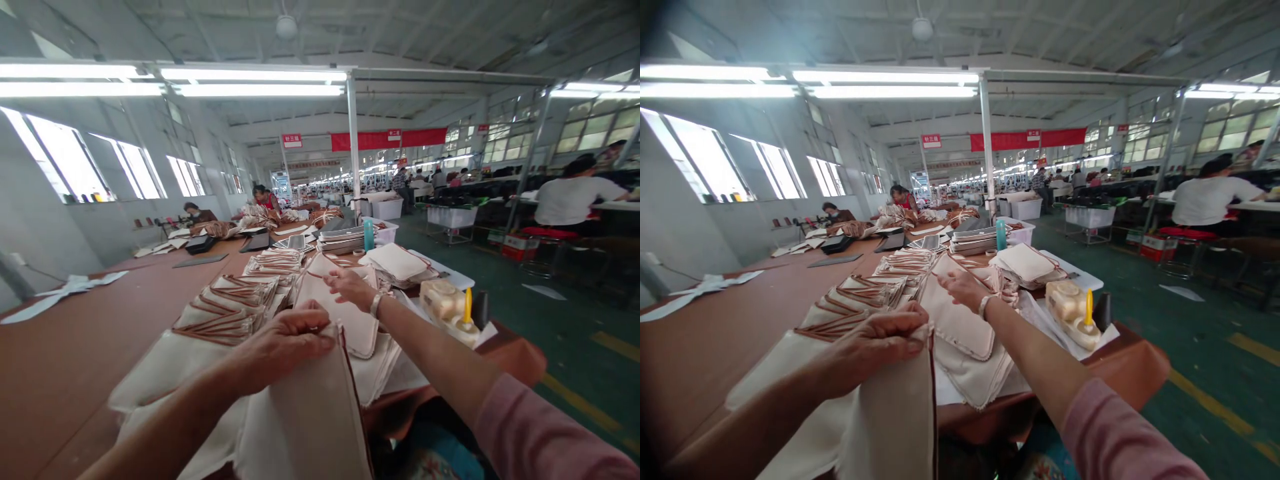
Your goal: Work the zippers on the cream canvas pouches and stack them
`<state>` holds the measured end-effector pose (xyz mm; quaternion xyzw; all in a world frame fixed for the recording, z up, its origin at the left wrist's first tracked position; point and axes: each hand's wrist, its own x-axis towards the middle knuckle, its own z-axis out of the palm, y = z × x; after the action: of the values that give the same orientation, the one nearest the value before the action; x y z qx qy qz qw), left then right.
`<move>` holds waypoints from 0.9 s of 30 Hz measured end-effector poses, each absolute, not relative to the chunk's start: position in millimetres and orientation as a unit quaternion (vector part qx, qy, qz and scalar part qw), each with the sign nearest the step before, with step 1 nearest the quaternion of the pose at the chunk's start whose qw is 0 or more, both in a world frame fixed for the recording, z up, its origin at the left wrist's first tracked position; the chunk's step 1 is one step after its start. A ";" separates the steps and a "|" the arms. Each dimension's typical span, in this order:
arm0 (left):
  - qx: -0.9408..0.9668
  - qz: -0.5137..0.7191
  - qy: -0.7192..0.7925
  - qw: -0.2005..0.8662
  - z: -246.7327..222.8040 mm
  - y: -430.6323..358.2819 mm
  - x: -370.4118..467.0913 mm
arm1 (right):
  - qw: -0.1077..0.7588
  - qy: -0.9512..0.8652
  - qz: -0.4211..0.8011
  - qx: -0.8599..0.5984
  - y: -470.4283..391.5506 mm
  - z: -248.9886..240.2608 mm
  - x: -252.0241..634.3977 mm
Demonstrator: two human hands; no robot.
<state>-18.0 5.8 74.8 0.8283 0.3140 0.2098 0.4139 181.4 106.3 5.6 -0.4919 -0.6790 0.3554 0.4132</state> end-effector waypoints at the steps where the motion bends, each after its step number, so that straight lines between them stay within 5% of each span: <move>1: 0.855 0.186 0.290 0.388 69.9 6.1 -12.2 | 0.422 -0.684 0.379 -0.459 90.5 5.9 182.3; 6: 0.900 0.091 0.160 0.396 40.1 12.9 2.3 | 0.415 -0.712 0.449 -0.347 3.9 -13.2 196.7; 16: 0.818 0.034 0.192 0.541 2.1 7.2 8.8 | 0.458 -0.655 0.483 -0.357 -64.6 -68.8 219.6; 27: 0.666 0.071 0.275 0.690 -17.9 8.9 12.4 | 0.451 -0.793 0.196 -0.360 -69.0 -68.9 221.4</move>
<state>12.4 8.9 -17.9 0.6664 0.2745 0.0710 0.6896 221.4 -69.0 -68.9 -0.3603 -0.7928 0.1958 0.4509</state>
